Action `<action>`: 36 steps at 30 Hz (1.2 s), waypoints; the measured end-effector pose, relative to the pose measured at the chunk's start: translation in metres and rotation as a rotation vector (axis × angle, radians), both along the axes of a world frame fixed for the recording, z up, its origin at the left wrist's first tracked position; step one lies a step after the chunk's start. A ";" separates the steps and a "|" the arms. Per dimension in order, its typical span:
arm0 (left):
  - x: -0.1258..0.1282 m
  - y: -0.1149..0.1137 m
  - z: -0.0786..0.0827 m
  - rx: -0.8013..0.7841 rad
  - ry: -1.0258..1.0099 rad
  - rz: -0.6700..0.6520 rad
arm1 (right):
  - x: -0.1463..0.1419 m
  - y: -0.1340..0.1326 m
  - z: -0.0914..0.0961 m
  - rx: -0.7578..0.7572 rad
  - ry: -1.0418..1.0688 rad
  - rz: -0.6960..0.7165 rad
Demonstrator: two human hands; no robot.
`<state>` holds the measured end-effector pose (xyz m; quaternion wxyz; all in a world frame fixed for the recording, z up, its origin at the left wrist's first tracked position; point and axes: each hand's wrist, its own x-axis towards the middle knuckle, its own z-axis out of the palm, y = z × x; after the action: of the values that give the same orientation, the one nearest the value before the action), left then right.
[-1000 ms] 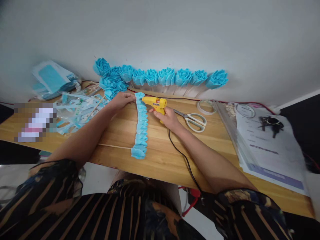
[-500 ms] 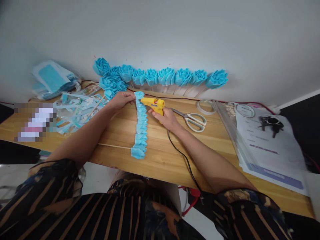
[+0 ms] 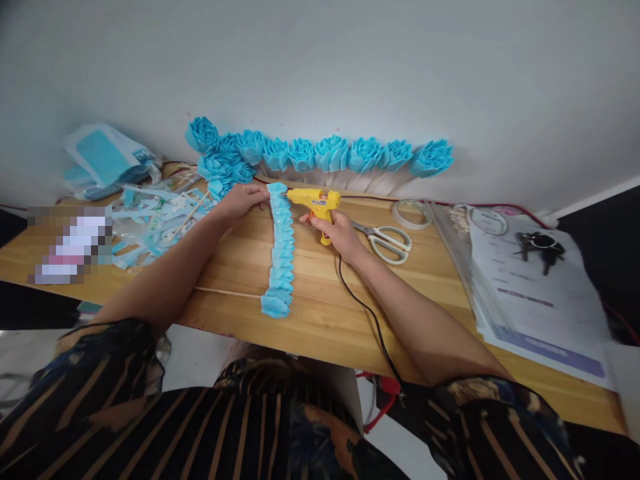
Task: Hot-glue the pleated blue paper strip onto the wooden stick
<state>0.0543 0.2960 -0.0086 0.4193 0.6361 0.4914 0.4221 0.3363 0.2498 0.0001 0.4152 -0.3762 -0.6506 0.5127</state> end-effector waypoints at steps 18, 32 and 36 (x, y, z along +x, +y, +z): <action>0.001 -0.005 0.004 0.006 -0.011 -0.013 | 0.001 0.001 -0.005 -0.018 -0.064 0.003; -0.010 -0.009 0.010 -0.086 -0.111 -0.172 | 0.000 0.000 -0.004 -0.020 -0.065 0.013; -0.007 -0.009 0.007 -0.069 -0.064 -0.166 | 0.000 0.000 -0.006 -0.012 -0.054 0.016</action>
<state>0.0473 0.2875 -0.0015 0.4900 0.6459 0.4378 0.3887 0.3366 0.2500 -0.0060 0.3910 -0.3871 -0.6614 0.5098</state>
